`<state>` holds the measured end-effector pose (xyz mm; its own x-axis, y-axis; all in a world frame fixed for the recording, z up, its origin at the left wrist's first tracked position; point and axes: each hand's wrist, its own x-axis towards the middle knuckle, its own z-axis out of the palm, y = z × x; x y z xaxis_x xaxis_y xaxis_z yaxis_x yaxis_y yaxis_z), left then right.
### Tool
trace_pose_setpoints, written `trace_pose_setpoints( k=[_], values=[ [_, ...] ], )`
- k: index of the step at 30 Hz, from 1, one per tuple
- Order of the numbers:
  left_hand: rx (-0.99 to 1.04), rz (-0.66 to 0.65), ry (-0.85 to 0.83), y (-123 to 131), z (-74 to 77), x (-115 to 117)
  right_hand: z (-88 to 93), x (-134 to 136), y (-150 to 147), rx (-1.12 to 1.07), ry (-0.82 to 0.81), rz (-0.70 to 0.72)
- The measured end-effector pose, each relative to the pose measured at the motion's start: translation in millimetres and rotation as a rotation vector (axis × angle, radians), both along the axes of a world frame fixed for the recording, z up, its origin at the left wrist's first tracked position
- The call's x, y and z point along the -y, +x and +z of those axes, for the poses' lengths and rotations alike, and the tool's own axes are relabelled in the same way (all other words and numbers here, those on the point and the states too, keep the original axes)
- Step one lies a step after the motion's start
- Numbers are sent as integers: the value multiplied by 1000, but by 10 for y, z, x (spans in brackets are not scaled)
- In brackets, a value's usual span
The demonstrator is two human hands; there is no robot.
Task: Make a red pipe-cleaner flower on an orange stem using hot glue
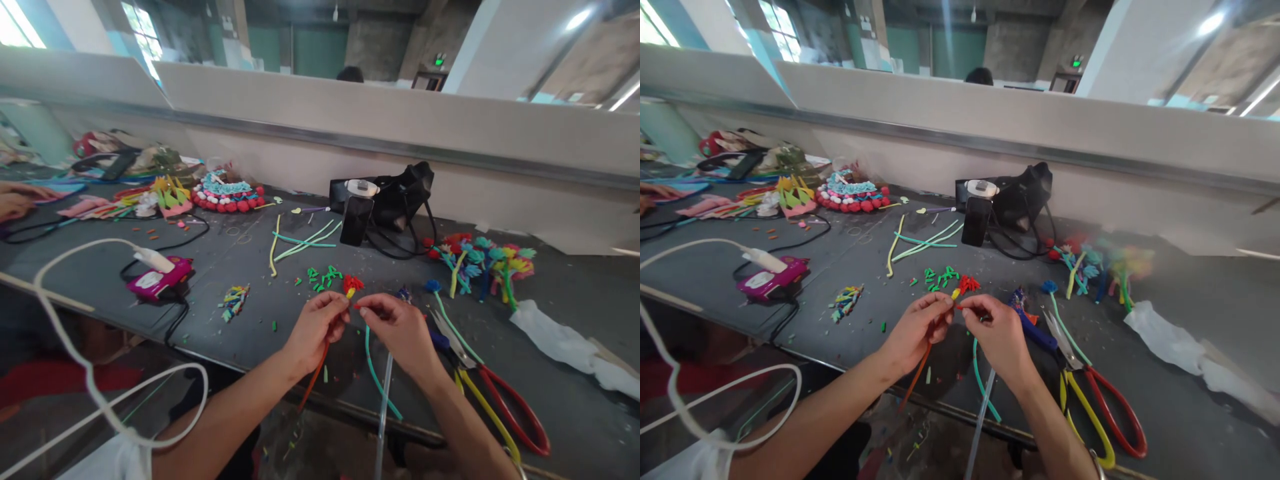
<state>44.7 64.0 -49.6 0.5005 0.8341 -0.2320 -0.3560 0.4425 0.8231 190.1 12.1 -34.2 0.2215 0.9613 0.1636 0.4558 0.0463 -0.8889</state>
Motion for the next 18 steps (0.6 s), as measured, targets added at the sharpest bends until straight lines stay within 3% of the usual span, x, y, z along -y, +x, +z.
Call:
trace_pose_setpoints(
  k=[9, 18],
  values=[
    [-27, -22, 2, 20, -9, 52, -130, 28, -37, 225, 83, 11],
    [-25, 20, 20, 18, -5, 66, -81, 39, -39, -15, -1, -38]
  ],
)
